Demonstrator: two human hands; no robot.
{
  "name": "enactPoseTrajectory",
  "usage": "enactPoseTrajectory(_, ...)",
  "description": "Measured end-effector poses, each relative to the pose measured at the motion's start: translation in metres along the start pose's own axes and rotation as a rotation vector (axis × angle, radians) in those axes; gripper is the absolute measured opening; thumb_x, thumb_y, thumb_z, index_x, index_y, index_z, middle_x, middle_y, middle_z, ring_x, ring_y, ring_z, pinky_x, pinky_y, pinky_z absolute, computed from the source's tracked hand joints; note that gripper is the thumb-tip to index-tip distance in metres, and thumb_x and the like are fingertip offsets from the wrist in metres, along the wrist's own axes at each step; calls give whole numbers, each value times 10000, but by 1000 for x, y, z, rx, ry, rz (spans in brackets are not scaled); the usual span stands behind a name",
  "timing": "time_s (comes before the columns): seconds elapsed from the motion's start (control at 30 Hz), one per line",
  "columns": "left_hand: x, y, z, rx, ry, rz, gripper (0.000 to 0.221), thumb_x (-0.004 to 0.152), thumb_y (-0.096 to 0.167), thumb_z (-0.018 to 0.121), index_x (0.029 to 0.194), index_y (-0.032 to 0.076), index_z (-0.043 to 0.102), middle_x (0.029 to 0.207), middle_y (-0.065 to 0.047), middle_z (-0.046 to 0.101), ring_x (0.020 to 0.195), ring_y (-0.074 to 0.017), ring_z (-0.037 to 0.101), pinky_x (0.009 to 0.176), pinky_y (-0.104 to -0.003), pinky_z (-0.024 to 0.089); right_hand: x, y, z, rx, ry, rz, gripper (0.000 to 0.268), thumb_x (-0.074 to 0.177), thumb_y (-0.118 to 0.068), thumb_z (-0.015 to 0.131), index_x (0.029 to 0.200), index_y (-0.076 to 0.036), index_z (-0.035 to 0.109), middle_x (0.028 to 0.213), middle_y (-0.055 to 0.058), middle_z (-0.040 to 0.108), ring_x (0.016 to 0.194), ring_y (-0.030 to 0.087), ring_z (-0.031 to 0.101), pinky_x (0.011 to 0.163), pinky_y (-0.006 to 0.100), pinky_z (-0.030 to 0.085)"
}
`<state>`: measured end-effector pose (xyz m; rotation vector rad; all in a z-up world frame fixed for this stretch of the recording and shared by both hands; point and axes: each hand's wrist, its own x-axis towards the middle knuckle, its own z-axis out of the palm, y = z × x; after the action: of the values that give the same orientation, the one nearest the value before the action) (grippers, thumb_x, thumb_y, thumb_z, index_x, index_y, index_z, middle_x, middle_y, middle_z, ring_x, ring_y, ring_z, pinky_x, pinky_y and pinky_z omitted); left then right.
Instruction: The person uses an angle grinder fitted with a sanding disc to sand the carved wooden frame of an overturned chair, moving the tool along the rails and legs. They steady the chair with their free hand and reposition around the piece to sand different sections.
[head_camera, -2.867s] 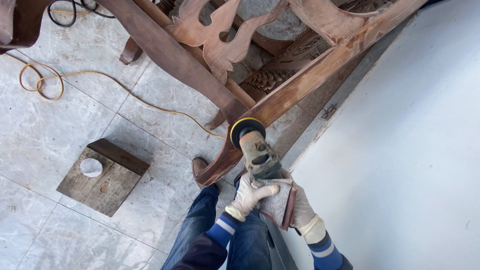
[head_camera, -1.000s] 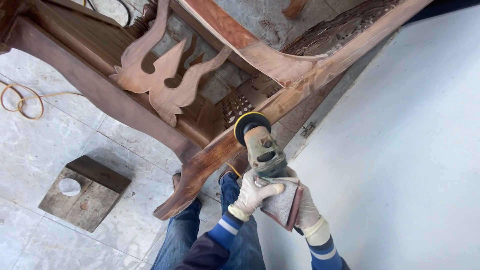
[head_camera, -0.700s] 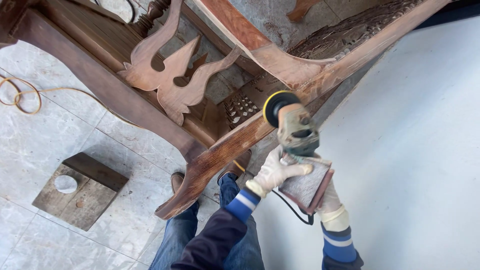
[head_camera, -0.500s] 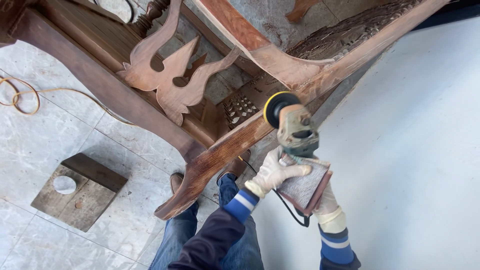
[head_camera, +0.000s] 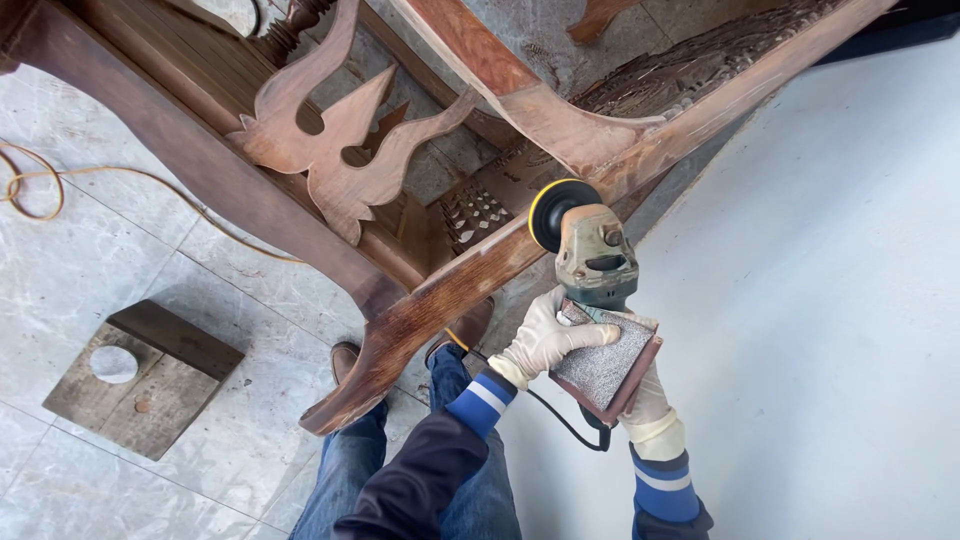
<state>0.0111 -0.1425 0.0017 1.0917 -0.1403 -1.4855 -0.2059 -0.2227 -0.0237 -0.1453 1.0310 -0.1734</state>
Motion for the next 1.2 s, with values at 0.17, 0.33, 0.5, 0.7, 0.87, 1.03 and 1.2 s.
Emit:
enactPoseTrajectory(0.17, -37, -13, -14, -52, 41, 43, 746, 676, 355, 898, 1262, -16, 625, 1160, -132, 728, 1039, -220, 711, 977, -372, 570, -5, 30, 34, -83, -163, -93, 655, 987, -542, 542, 1509, -182, 382, 1386, 161, 530, 1213, 292, 591, 1001, 449, 553)
enactPoseTrajectory(0.33, -79, -31, -38, -240, 62, 73, 636, 726, 243, 900, 1240, -32, 646, 1158, -134, 732, 1040, -221, 702, 991, -375, 566, -18, 64, 86, -231, -223, -105, 586, 1043, -397, 559, 1494, -52, 414, 1344, 182, 568, 1188, 274, 613, 1025, 421, 551)
enactPoseTrajectory(0.5, -80, -27, -47, -303, 71, 86, 659, 736, 246, 897, 1264, -51, 636, 1166, -151, 728, 1046, -243, 702, 994, -391, 561, -10, 68, 93, -228, -132, -40, 566, 1028, -321, 535, 1509, -49, 416, 1330, 158, 575, 1163, 224, 617, 1024, 340, 539)
enactPoseTrajectory(0.7, -6, -6, -15, 12, 64, 1, 833, 662, 401, 885, 1319, -13, 584, 1170, -134, 725, 1049, -238, 719, 975, -368, 576, 8, 4, 17, -327, -169, -182, 689, 996, -513, 505, 1562, -161, 330, 1450, 186, 486, 1256, 295, 557, 1001, 451, 531)
enactPoseTrajectory(0.87, 10, 6, -3, 17, -12, 7, 871, 615, 479, 885, 1265, -34, 617, 1113, -161, 737, 982, -268, 737, 909, -397, 611, 2, -10, 15, -76, 33, -29, 713, 972, -649, 426, 1506, -183, 352, 1422, 163, 519, 1270, 305, 563, 1036, 455, 524)
enactPoseTrajectory(1.03, -24, -25, -18, 108, 7, -6, 873, 625, 507, 880, 1268, -22, 617, 1120, -161, 739, 1001, -260, 736, 931, -376, 595, -4, 30, 3, -106, 112, -36, 664, 975, -647, 413, 1495, -240, 338, 1408, 140, 517, 1238, 277, 569, 1015, 446, 530)
enactPoseTrajectory(1.2, -84, -26, -40, -72, 36, 96, 770, 708, 398, 887, 1293, -29, 626, 1185, -151, 723, 1072, -259, 702, 998, -375, 578, -17, 86, 53, -207, -230, -96, 640, 989, -489, 544, 1525, -184, 372, 1372, 183, 524, 1213, 285, 601, 965, 445, 560)
